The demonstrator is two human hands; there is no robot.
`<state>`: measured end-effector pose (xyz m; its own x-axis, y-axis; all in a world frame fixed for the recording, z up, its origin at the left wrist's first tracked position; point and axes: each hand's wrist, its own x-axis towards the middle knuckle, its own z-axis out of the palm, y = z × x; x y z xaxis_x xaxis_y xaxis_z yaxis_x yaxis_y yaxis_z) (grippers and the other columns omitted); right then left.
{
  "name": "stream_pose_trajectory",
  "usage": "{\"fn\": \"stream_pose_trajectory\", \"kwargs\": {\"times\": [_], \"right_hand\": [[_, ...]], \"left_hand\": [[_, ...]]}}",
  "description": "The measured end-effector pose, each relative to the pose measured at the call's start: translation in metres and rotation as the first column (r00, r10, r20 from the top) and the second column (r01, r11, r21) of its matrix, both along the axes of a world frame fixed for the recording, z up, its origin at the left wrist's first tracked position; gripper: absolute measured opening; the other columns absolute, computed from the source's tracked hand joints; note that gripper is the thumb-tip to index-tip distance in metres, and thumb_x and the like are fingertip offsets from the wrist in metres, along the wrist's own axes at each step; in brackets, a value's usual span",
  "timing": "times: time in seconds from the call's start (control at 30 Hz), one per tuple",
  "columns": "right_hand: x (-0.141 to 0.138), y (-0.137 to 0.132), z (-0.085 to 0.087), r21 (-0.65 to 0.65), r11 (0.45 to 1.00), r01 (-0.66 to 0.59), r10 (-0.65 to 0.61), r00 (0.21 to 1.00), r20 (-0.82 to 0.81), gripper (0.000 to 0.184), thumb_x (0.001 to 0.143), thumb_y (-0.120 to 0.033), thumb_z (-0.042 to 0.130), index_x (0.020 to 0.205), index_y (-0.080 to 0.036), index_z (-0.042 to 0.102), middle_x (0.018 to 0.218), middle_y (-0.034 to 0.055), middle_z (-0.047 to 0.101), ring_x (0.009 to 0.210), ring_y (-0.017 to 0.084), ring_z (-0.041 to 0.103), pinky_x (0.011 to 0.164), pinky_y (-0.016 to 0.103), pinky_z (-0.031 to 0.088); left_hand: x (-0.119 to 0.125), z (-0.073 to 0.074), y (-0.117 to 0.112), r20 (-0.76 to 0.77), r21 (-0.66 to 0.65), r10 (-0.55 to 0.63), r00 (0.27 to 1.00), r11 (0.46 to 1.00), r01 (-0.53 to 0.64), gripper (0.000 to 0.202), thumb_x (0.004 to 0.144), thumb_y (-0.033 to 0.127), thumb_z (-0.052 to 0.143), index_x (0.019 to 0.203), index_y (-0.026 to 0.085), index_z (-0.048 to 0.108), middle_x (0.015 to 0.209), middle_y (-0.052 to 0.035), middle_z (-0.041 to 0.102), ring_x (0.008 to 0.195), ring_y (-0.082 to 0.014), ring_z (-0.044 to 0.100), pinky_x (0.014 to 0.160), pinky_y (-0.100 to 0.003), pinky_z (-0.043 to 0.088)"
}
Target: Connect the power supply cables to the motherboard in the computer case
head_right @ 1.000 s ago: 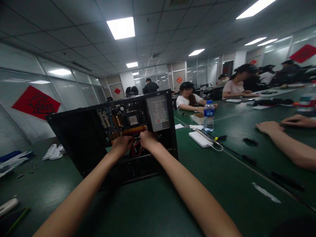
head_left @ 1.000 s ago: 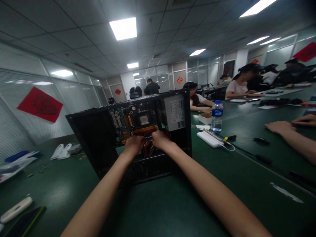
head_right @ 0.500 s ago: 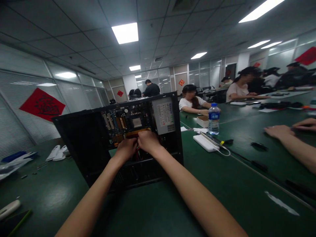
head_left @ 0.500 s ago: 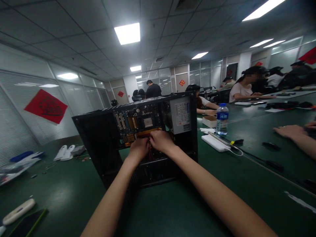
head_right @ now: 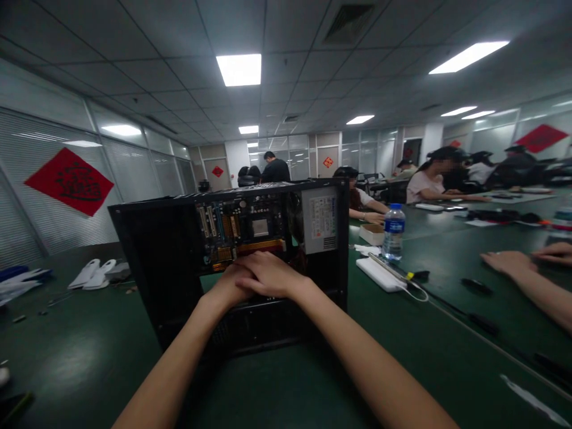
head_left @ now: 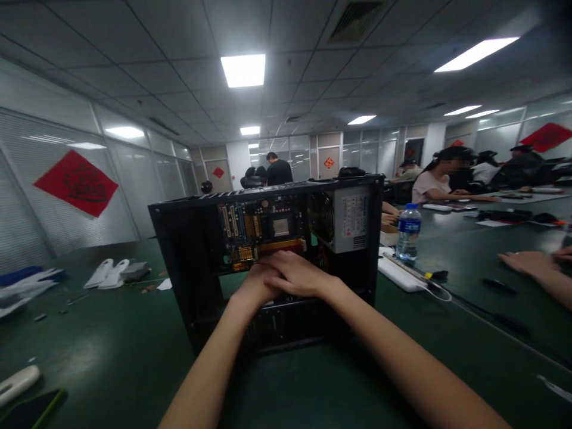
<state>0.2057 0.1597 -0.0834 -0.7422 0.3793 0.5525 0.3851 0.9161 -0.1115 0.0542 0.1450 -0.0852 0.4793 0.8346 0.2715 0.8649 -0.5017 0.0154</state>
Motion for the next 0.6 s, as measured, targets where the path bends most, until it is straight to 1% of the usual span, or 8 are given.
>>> {"fn": "stream_pose_trajectory", "kwargs": {"times": [0.1,0.17,0.27,0.37,0.5,0.6], "right_hand": [[0.0007,-0.0006,-0.0011,-0.023,1.000,0.017,-0.017,1.000,-0.012,0.049,0.097,-0.043,0.054,0.136,-0.014,0.056,0.130,0.0145,0.064,0.119,0.028,0.057,0.103,0.044,0.041],[0.0008,-0.0013,-0.0016,-0.043,0.998,0.037,-0.037,0.999,-0.013,0.049,0.096,-0.044,0.055,0.135,-0.014,0.056,0.129,0.0151,0.064,0.118,0.028,0.057,0.102,0.044,0.042],[0.0010,-0.0024,-0.0013,-0.067,0.996,0.050,-0.051,0.999,-0.008,0.049,0.095,-0.042,0.056,0.135,-0.014,0.056,0.130,0.0153,0.063,0.118,0.027,0.056,0.103,0.043,0.041],[0.0013,-0.0029,-0.0009,-0.078,0.996,0.051,-0.052,0.999,-0.007,0.049,0.095,-0.041,0.056,0.136,-0.015,0.055,0.133,0.0149,0.062,0.122,0.027,0.055,0.105,0.042,0.040],[0.0019,-0.0020,-0.0018,-0.082,0.995,0.058,-0.059,0.998,-0.015,0.050,0.095,-0.042,0.056,0.136,-0.014,0.055,0.133,0.0151,0.062,0.122,0.027,0.055,0.105,0.041,0.040],[0.0021,-0.0005,-0.0035,-0.090,0.994,0.055,-0.058,0.998,-0.023,0.050,0.094,-0.042,0.056,0.134,-0.013,0.056,0.131,0.0155,0.063,0.120,0.026,0.057,0.104,0.040,0.042]], "left_hand": [[-0.0009,-0.0005,0.0007,-0.027,-0.017,-0.041,0.999,0.999,0.041,0.043,0.090,0.016,0.049,0.131,0.011,0.062,0.136,-0.0172,0.062,0.125,-0.0283,0.060,0.106,-0.037,0.046],[-0.0012,-0.0013,0.0011,-0.016,-0.018,-0.057,0.998,0.998,0.057,0.043,0.090,0.015,0.048,0.131,0.009,0.062,0.136,-0.0184,0.062,0.126,-0.0278,0.059,0.107,-0.037,0.045],[-0.0012,-0.0024,0.0010,0.016,-0.010,-0.075,0.997,0.997,0.075,0.042,0.090,0.015,0.048,0.128,0.013,0.065,0.137,-0.0163,0.063,0.127,-0.0264,0.059,0.108,-0.036,0.044],[-0.0016,-0.0033,0.0011,0.031,-0.009,-0.075,0.997,0.997,0.075,0.043,0.090,0.015,0.048,0.130,0.017,0.064,0.137,-0.0136,0.063,0.126,-0.0256,0.059,0.108,-0.037,0.045],[-0.0034,-0.0047,0.0026,0.021,0.006,-0.069,0.997,0.998,0.069,0.043,0.089,0.016,0.048,0.129,0.014,0.064,0.133,-0.0165,0.065,0.121,-0.0279,0.062,0.104,-0.038,0.047],[-0.0039,-0.0055,0.0042,0.019,-0.009,-0.070,0.997,0.997,0.071,0.040,0.089,0.017,0.049,0.124,0.012,0.067,0.127,-0.0171,0.068,0.115,-0.0284,0.065,0.099,-0.037,0.050]]}}
